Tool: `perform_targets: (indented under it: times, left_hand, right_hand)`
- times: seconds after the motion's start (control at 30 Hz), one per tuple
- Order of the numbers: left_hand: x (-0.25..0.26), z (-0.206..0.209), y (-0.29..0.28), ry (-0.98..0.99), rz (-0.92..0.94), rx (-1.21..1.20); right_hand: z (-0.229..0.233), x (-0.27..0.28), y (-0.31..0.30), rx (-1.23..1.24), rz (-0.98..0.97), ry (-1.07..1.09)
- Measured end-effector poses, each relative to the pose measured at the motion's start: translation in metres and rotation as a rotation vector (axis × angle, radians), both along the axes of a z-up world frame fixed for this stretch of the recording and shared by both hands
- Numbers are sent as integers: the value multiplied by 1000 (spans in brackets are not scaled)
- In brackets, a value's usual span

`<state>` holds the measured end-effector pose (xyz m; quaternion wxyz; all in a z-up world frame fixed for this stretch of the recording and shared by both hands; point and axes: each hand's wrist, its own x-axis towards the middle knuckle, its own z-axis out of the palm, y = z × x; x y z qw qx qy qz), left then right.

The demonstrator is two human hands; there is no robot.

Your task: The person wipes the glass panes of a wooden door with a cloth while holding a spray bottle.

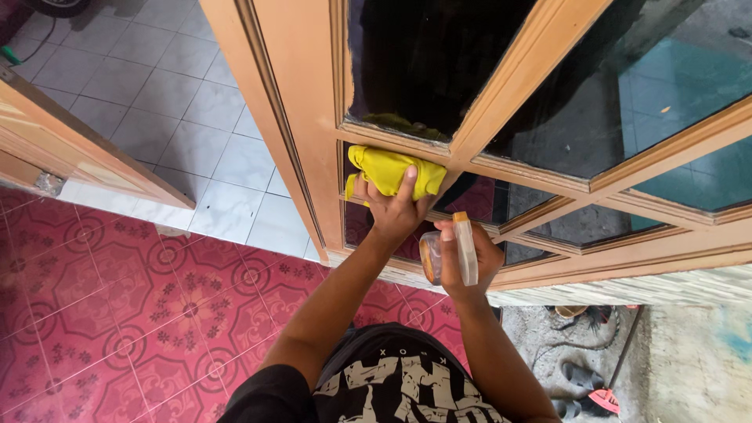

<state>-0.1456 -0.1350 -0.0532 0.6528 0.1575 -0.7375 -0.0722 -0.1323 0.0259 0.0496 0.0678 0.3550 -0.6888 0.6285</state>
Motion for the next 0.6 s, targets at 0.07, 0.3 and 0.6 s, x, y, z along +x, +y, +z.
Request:
perform_targets:
  times: [0.07, 0.3, 0.6]
  left_hand:
    - [6, -7, 5, -37, -1, 49]
    - [22, -37, 28, -11, -98, 401]
    - [11, -1, 22, 37, -53, 237]
  right_hand:
    - [0, 0, 1, 0, -9, 7]
    - [0, -2, 5, -10, 5, -34]
    - [-1, -4, 9, -14, 11, -45]
